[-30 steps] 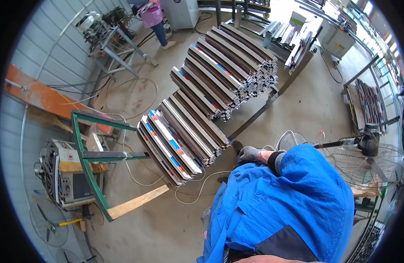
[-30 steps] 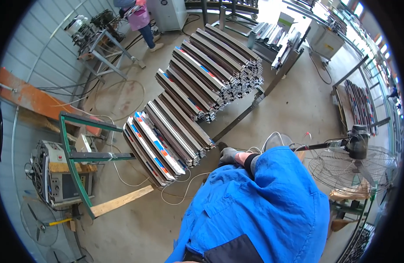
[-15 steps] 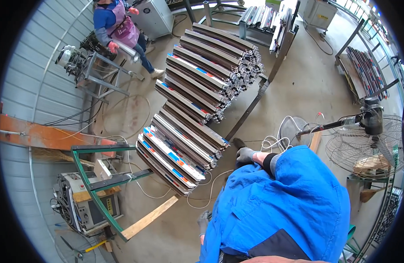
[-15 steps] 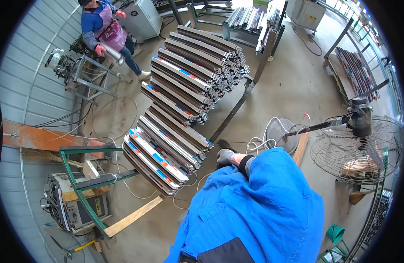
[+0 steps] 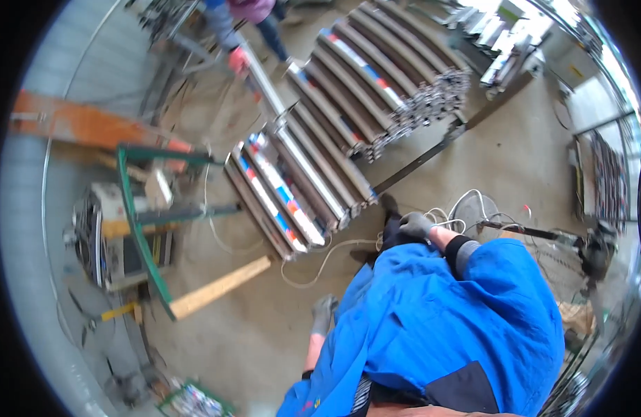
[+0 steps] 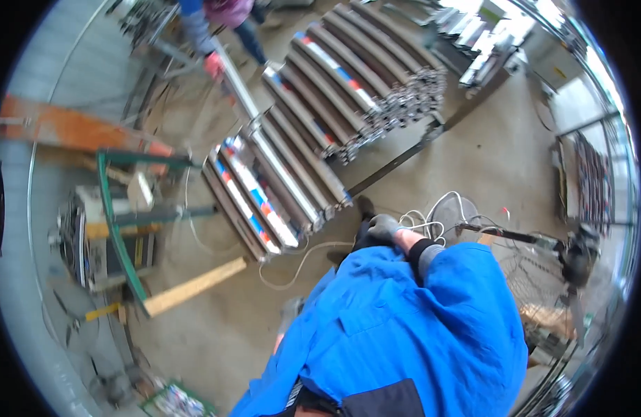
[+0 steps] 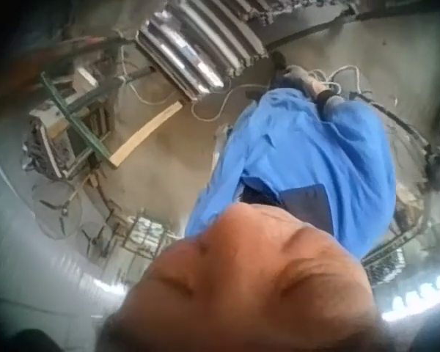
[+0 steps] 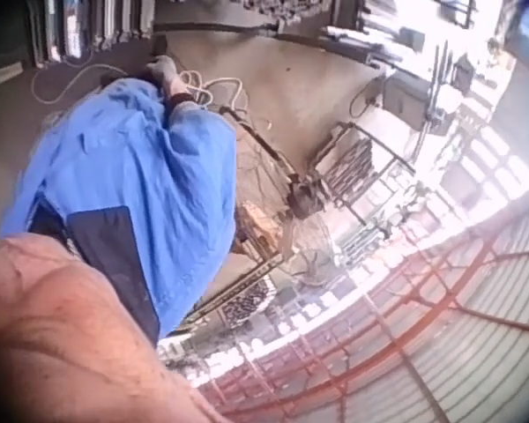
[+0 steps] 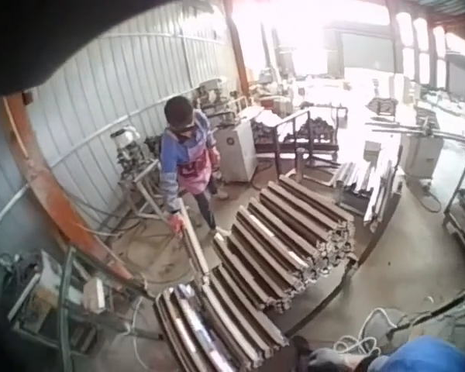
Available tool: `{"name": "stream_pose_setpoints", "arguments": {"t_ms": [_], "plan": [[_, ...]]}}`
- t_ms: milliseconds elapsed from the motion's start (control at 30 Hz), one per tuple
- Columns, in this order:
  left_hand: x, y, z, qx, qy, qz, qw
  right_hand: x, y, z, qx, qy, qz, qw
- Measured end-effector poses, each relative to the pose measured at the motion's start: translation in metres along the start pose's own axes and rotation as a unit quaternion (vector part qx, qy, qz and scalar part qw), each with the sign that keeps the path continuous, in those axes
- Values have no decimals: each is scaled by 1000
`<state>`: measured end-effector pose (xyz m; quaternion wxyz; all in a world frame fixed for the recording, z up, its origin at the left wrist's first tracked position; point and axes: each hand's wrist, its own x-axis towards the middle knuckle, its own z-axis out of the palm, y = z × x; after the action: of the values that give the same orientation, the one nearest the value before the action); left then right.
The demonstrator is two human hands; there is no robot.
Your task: Moving and stacking metal components from the floor onto a workbench in a fabrication facility.
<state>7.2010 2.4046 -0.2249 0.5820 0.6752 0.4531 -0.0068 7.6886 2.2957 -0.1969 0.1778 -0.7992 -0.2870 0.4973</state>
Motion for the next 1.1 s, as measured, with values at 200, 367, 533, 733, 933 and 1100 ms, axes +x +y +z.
{"name": "stream_pose_setpoints", "arguments": {"t_ms": [200,367,533,733,933,1100], "plan": [[1,41,15,-271,72,-254,926,2,18,-16,-11,-16,-17,1000],[14,48,15,-294,110,-253,915,18,41,-45,-34,13,-23,999],[39,96,32,-277,147,-264,912,65,63,-108,-19,-21,25,999],[54,126,87,-9,77,-111,991,152,65,-206,26,-23,-31,999],[158,264,126,-245,132,-305,911,185,123,-326,29,-9,13,999],[241,331,117,-200,132,-287,928,191,152,-387,45,20,35,998]]}}
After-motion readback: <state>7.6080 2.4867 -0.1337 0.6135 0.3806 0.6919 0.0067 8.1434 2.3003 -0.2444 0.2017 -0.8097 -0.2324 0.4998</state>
